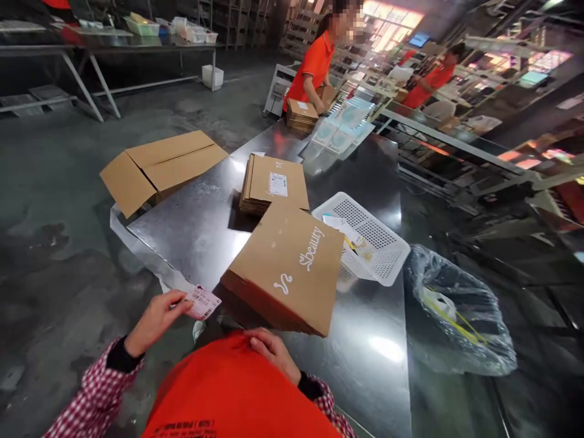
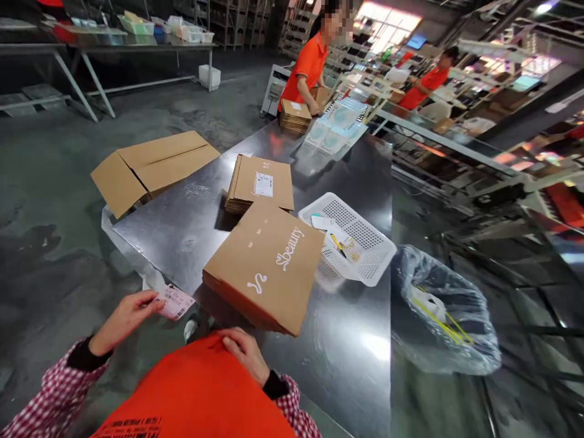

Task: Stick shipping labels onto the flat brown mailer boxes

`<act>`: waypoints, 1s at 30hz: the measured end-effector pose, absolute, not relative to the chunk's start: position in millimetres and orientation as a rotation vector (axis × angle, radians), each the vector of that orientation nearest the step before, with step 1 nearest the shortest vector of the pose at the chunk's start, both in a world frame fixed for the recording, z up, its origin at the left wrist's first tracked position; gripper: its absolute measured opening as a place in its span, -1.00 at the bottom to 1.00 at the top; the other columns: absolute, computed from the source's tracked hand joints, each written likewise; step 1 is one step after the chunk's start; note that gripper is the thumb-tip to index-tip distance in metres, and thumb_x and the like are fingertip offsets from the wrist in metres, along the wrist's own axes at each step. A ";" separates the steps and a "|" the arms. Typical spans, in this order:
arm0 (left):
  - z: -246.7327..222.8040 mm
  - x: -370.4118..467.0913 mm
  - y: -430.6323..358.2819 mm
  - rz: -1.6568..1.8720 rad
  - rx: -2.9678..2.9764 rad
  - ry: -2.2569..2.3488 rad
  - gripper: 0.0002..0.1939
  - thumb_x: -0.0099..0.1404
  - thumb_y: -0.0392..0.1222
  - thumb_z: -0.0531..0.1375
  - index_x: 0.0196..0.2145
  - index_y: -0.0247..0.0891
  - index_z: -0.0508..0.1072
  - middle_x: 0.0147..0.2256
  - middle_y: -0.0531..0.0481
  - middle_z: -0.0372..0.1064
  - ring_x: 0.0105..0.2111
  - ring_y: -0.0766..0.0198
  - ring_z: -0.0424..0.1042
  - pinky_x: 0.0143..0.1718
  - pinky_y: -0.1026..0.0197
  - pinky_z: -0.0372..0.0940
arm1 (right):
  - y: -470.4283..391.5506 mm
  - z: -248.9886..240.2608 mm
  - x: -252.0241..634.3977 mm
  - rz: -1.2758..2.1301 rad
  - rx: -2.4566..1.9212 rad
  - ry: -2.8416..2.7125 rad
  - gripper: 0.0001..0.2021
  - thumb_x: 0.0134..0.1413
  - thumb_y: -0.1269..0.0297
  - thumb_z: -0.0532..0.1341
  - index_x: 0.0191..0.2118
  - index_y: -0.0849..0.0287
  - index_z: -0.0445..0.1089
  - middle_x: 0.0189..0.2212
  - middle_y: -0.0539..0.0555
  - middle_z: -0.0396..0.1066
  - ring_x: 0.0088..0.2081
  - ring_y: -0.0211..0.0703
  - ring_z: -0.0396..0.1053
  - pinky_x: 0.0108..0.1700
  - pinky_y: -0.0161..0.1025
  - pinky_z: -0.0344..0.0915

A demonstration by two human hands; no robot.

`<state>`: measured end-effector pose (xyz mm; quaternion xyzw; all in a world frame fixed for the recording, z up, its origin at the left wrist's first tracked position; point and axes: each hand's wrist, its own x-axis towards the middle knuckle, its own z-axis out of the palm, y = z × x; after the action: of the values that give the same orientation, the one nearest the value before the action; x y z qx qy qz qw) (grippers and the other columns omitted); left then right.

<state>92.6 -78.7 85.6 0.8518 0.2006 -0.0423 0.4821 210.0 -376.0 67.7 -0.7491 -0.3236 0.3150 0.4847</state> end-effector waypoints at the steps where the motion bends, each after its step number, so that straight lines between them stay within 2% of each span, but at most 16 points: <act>1: 100.8 90.2 -95.4 0.018 2.095 0.431 -0.63 0.29 0.10 0.03 -0.33 -0.20 0.49 -0.35 0.00 0.46 -0.31 0.19 0.41 -0.26 0.23 0.29 | -366.2 83.7 212.4 0.701 -1.780 -0.864 -0.66 0.14 0.03 0.10 -0.04 -0.02 0.43 -0.19 0.11 0.46 -0.17 -0.05 0.43 -0.09 -0.10 0.37; 3: 123.6 86.9 -127.0 0.210 2.108 0.269 -0.70 0.31 0.04 0.06 -0.28 -0.14 0.51 -0.31 -0.03 0.48 -0.28 0.19 0.44 -0.22 0.22 0.33 | -350.4 112.7 216.8 0.523 -1.688 -0.956 -0.51 0.07 0.06 0.20 0.13 0.02 0.27 -0.03 0.14 0.38 -0.07 -0.05 0.38 -0.01 -0.11 0.34; 4: 131.1 85.7 -140.8 0.311 2.122 0.194 -0.74 0.31 -0.01 0.07 -0.27 -0.12 0.51 -0.31 -0.03 0.49 -0.29 0.20 0.46 -0.23 0.22 0.35 | -345.4 124.3 218.2 0.424 -1.650 -0.969 -0.48 0.02 0.07 0.26 0.13 0.03 0.27 -0.02 0.14 0.37 -0.06 -0.06 0.37 -0.01 -0.13 0.34; 5: 136.4 85.0 -152.7 0.405 2.151 0.129 -0.77 0.32 -0.06 0.08 -0.26 -0.11 0.51 -0.31 -0.03 0.49 -0.30 0.21 0.47 -0.23 0.23 0.36 | -342.8 133.4 219.1 0.340 -1.617 -0.977 -0.52 0.00 0.10 0.29 0.07 0.03 0.32 -0.07 0.12 0.40 -0.10 -0.08 0.39 -0.05 -0.16 0.36; 8: 144.1 86.8 -176.3 0.755 2.315 0.030 -0.85 0.31 -0.19 0.10 -0.25 -0.10 0.48 -0.35 -0.01 0.49 -0.32 0.23 0.47 -0.23 0.24 0.36 | -347.4 148.4 219.2 0.147 -1.538 -0.987 -0.88 0.09 0.20 0.24 -0.26 0.04 0.46 -0.39 0.02 0.47 -0.33 -0.20 0.43 -0.26 -0.28 0.38; 10: 148.1 92.4 -183.7 1.079 2.393 0.084 -0.89 0.26 -0.12 0.18 -0.25 -0.11 0.45 -0.35 -0.03 0.47 -0.29 0.18 0.46 -0.17 0.19 0.35 | -357.0 154.3 218.9 0.038 -1.517 -1.022 -0.89 0.14 0.25 0.18 -0.31 0.06 0.46 -0.46 0.01 0.46 -0.41 -0.23 0.41 -0.35 -0.31 0.36; 12: 154.5 100.6 -187.2 1.221 2.427 0.123 -0.67 0.19 0.03 0.23 -0.14 -0.17 0.41 -0.23 -0.11 0.47 -0.15 0.09 0.44 -0.11 0.12 0.35 | -367.1 162.2 219.3 -0.057 -1.524 -1.107 -0.88 0.17 0.27 0.16 -0.28 0.10 0.44 -0.46 0.03 0.48 -0.41 -0.24 0.42 -0.35 -0.32 0.35; 14: 163.4 109.2 -188.7 1.069 2.454 0.016 -0.55 0.20 0.10 0.19 -0.03 -0.19 0.37 -0.12 -0.11 0.46 -0.09 0.10 0.44 -0.13 0.18 0.38 | -374.3 171.9 220.2 -0.122 -1.541 -1.197 -0.88 0.18 0.30 0.14 -0.26 0.13 0.43 -0.45 0.04 0.48 -0.40 -0.25 0.42 -0.33 -0.33 0.35; 15: 168.2 113.2 -188.9 0.912 2.447 -0.073 -0.60 0.25 0.07 0.15 -0.03 -0.16 0.37 -0.14 -0.05 0.48 -0.13 0.17 0.48 -0.18 0.26 0.40 | -376.2 176.6 220.5 -0.152 -1.556 -1.213 -0.88 0.19 0.32 0.14 -0.24 0.13 0.42 -0.44 0.05 0.49 -0.39 -0.25 0.43 -0.32 -0.34 0.36; 17: 177.4 120.5 -187.8 0.635 2.387 -0.195 -0.78 0.31 -0.03 0.11 -0.15 -0.11 0.43 -0.30 0.10 0.52 -0.33 0.33 0.52 -0.35 0.43 0.39 | -377.5 183.4 220.8 -0.218 -1.603 -1.186 -0.88 0.18 0.36 0.13 -0.20 0.12 0.40 -0.33 0.09 0.49 -0.30 -0.24 0.45 -0.25 -0.33 0.38; 19: 183.6 128.1 -182.8 0.521 2.326 -0.300 -0.82 0.34 -0.07 0.08 -0.22 -0.12 0.45 -0.37 0.14 0.52 -0.43 0.39 0.51 -0.40 0.47 0.37 | -378.0 186.8 221.7 -0.323 -1.629 -1.130 -0.83 0.19 0.41 0.10 -0.15 0.10 0.37 -0.22 0.12 0.48 -0.19 -0.21 0.45 -0.16 -0.29 0.40; 22: 183.5 143.9 -164.6 0.630 2.317 -0.529 -0.77 0.35 -0.10 0.07 -0.09 -0.14 0.43 -0.32 0.07 0.54 -0.37 0.35 0.52 -0.34 0.43 0.38 | -386.3 192.8 232.2 -0.537 -1.617 -1.049 -0.78 0.21 0.46 0.04 -0.12 0.08 0.33 -0.26 0.07 0.49 -0.18 -0.19 0.46 -0.12 -0.22 0.40; 26: 172.0 170.1 -130.4 0.725 2.410 -0.666 -0.73 0.38 -0.19 0.03 -0.02 -0.16 0.41 -0.46 0.04 0.47 -0.51 0.36 0.47 -0.48 0.41 0.33 | -411.6 219.5 282.8 -0.938 -1.603 -0.467 -0.95 0.14 0.38 0.16 -0.26 0.14 0.34 -0.43 -0.02 0.43 -0.41 -0.28 0.40 -0.36 -0.35 0.35; 28: 168.3 180.4 -119.7 0.726 2.431 -0.718 -0.72 0.39 -0.21 0.00 -0.04 -0.16 0.43 -0.42 0.01 0.48 -0.48 0.36 0.48 -0.45 0.40 0.34 | -418.2 233.5 321.8 -0.840 -1.602 -0.288 -0.83 0.03 0.26 0.26 -0.25 0.16 0.31 -0.44 -0.04 0.39 -0.45 -0.30 0.34 -0.42 -0.37 0.30; 30: 166.8 188.0 -117.1 0.712 2.377 -0.815 -0.74 0.36 -0.20 0.05 -0.06 -0.18 0.44 -0.35 -0.02 0.50 -0.39 0.33 0.49 -0.37 0.38 0.37 | -414.4 237.4 361.8 -0.505 -1.649 -0.324 -0.64 -0.12 0.19 0.33 -0.20 0.16 0.25 -0.40 -0.04 0.38 -0.42 -0.28 0.35 -0.40 -0.34 0.31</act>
<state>188.0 -117.1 166.8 0.8784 -0.3013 0.2631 0.2617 361.8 -414.4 237.4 -0.7226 -0.1421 -0.2214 0.6392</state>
